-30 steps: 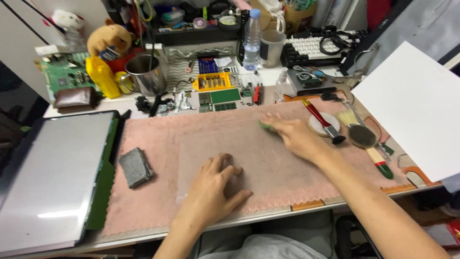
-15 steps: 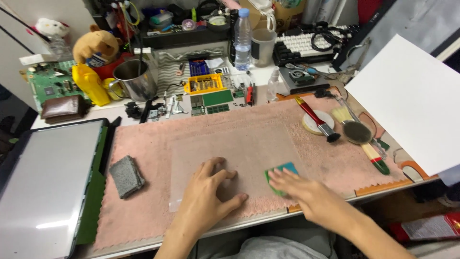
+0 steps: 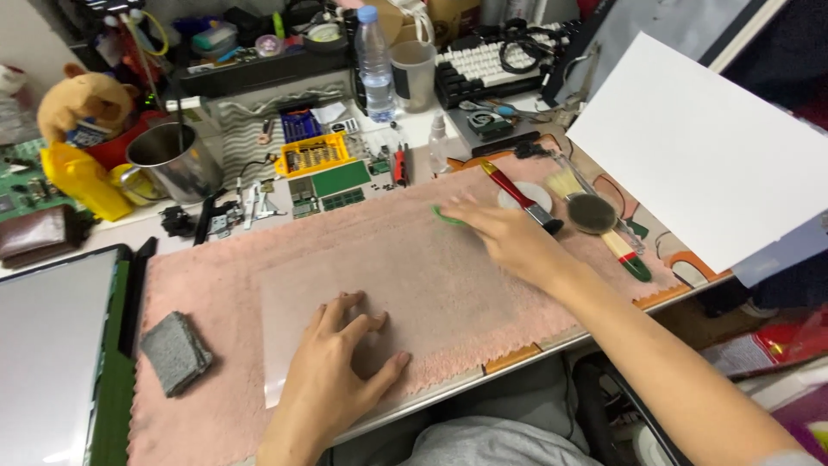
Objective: Cleaning a transparent plastic layer from an electronic device using various cleaning pads and blocks on a repair bench.
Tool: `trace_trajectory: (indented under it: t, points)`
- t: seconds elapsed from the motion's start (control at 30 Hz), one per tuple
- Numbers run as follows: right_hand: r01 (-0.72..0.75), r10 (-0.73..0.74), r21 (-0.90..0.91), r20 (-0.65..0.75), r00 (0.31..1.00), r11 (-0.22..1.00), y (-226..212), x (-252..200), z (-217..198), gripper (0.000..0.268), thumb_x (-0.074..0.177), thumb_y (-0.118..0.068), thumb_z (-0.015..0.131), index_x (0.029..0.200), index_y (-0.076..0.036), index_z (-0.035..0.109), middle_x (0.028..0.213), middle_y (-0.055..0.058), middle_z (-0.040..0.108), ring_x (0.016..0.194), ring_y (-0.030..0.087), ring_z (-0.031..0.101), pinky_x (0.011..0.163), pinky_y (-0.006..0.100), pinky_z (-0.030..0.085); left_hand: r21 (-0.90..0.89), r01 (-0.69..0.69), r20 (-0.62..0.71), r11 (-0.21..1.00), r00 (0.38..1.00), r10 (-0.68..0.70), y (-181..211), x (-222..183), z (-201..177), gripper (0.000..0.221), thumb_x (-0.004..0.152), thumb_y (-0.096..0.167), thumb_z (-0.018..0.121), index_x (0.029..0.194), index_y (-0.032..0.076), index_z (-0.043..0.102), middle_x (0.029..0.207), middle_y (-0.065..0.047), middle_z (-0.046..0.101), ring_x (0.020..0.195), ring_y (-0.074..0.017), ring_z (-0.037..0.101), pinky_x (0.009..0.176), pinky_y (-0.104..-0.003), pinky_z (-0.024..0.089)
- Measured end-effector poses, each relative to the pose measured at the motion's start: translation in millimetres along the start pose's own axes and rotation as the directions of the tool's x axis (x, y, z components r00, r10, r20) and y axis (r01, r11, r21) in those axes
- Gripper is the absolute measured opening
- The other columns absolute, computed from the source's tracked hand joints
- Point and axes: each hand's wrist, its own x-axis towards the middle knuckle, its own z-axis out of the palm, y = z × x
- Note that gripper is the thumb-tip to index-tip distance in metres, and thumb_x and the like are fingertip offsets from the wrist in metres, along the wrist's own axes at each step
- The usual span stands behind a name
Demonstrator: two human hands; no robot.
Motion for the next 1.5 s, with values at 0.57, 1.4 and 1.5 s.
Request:
trace_trajectory:
  t: [0.57,1.4,1.5]
  points:
    - [0.193,-0.165,-0.08,0.265,0.95,0.978,-50,-148,-10,0.079,0.092,0.023,0.054,0.168,-0.003,0.056,0.178,0.017,0.055,0.165,0.034,0.052,0.142,0.05,0.035,-0.024,0.001,-0.082,1.0,0.997,-0.003,-5,3,13,0.056,0.08,0.055,0.101,0.117,0.015,0.087,0.145,-0.017,0.07,0.145,-0.0357,0.063,0.117,-0.055,0.05]
    - [-0.513,0.583,0.283,-0.48,0.655,0.81,-20,-111,-13,0.049,0.129,-0.032,0.056,0.085,-0.014,0.046,0.082,-0.008,0.029,0.08,0.009,0.029,0.07,0.03,0.026,0.124,0.072,-0.202,0.99,0.978,-0.045,-9,35,25,0.067,0.085,0.07,0.09,0.137,0.028,0.085,0.152,-0.01,0.066,0.131,-0.0382,0.061,0.108,-0.056,0.048]
    - [-0.082,-0.035,-0.2,-0.522,0.852,0.976,-35,-82,-10,0.06,0.1,0.029,0.051,0.154,0.01,0.068,0.154,0.024,0.076,0.142,0.04,0.079,0.125,0.04,0.065,0.131,0.07,-0.234,0.989,0.972,-0.038,0,37,25,0.066,0.089,0.067,0.09,0.137,0.023,0.082,0.151,-0.012,0.065,0.134,-0.0389,0.059,0.106,-0.056,0.048]
